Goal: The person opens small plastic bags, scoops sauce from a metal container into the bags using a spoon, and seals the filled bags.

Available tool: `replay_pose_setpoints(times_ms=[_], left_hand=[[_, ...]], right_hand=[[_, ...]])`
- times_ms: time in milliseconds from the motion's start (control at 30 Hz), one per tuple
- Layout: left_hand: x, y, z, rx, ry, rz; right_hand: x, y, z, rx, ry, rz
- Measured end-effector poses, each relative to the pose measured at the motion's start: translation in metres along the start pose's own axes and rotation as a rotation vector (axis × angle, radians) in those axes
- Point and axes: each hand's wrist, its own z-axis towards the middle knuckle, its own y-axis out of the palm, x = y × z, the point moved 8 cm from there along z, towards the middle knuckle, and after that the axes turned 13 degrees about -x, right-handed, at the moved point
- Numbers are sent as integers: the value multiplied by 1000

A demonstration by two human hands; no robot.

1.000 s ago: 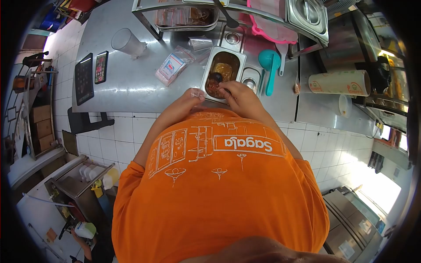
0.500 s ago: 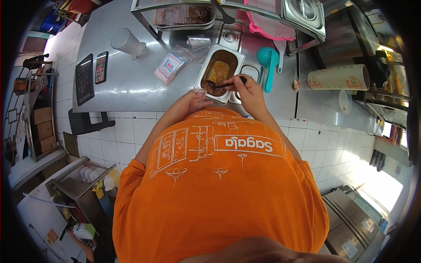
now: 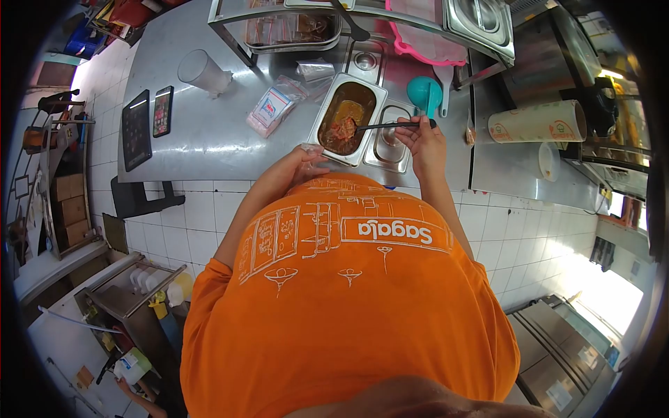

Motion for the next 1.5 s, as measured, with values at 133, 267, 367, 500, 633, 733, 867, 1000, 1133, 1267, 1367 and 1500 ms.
replay_pose_setpoints(times_ms=[133,267,367,500,633,733,867,1000,1133,1267,1367,1500], left_hand=[[14,3,-9,-30,-32,148],[19,-2,-11,-47,-2,169],[22,-2,-15,-4,-16,243],[29,-9,-17,21,50,326],[39,-10,-15,36,116,373],[43,-7,-15,70,145,366],[55,-6,-12,66,234,518],[66,-2,-6,77,325,726],[78,10,-5,136,449,1012],[96,35,-4,163,523,1271],[102,55,1,124,531,1352],[109,78,0,107,687,1454]], right_hand=[[-5,-3,2,-8,-27,-11],[-13,2,2,-49,-20,-116],[-18,6,4,-57,-62,-123],[-25,10,3,-79,-90,-193],[-29,15,1,-113,-115,-235],[-30,16,1,-117,-127,-230],[-28,9,0,-61,-121,-99],[-36,2,-5,-2,-145,24],[-61,7,-13,-29,-207,55],[-93,17,-19,-49,-247,99],[-110,26,-21,-56,-250,128],[-115,29,-19,-66,-224,202]])
